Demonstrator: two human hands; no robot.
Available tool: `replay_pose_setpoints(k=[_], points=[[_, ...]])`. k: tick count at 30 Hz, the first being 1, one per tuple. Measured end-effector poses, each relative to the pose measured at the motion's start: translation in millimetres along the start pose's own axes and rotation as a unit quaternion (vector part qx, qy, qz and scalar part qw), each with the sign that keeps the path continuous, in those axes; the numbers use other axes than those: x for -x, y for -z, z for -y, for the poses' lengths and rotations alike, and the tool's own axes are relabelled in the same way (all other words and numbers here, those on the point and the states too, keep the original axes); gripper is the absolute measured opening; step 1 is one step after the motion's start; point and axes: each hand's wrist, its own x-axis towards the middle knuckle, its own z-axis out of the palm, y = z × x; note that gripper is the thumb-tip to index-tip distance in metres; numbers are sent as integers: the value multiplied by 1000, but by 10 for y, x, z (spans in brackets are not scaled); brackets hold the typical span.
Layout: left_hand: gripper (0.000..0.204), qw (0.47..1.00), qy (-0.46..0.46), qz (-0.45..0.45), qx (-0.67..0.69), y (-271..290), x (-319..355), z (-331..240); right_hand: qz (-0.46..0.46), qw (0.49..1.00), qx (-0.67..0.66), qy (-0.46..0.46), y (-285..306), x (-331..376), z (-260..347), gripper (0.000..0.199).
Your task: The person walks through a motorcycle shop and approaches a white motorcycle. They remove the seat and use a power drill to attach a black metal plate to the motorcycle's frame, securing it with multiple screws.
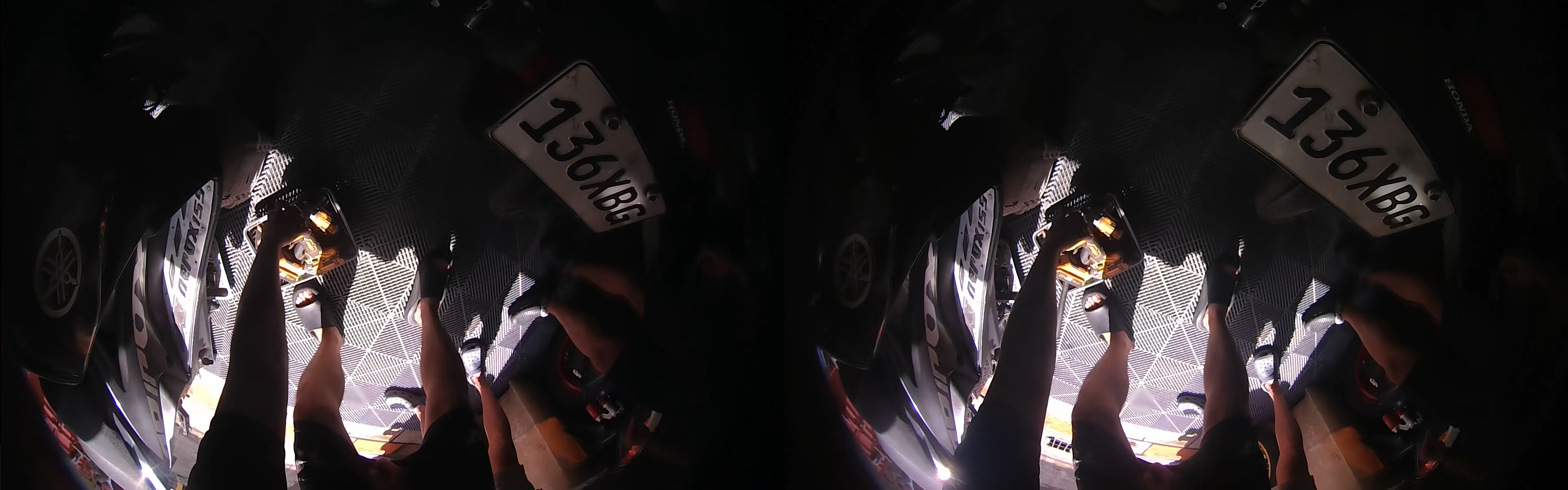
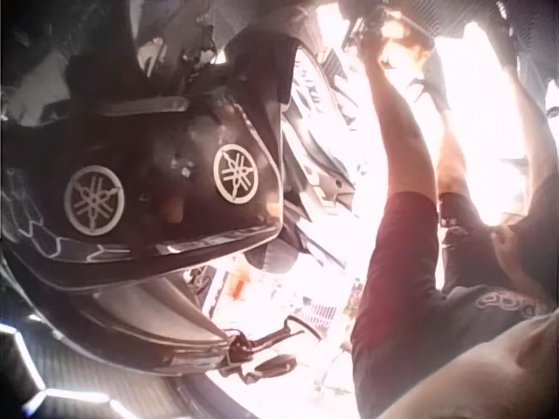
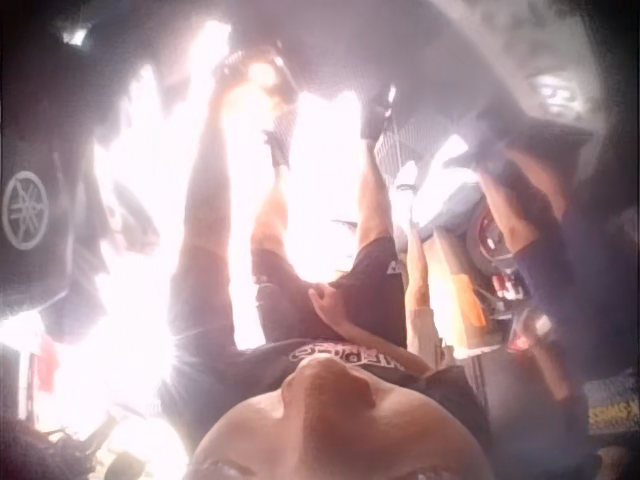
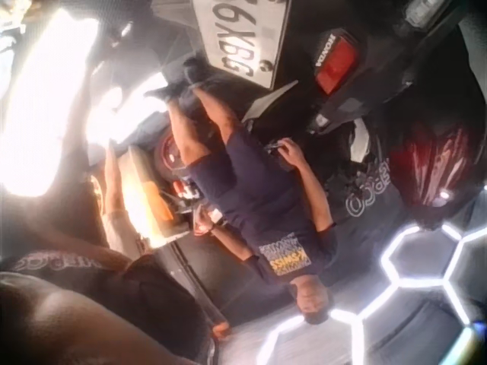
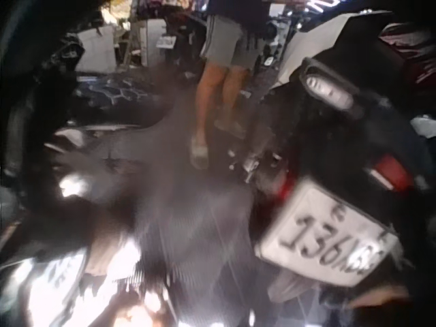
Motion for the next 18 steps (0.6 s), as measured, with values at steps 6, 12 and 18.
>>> replay_pose_setpoints(k=[6, 12, 18], points=[[23, 962, -58, -221, -147, 302, 528, -872, -52, 997, -58, 8, -152, -297, 191, 28], [29, 892, 233, -349, 170, 693, 1793, -1735, -69, 990, -101, 64, 358, -1035, 233, 27], [26, 895, 163, -352, 218, 1487, 2514, -2442, -65, 954, -284, 78, 1385, -980, 603, 26]])
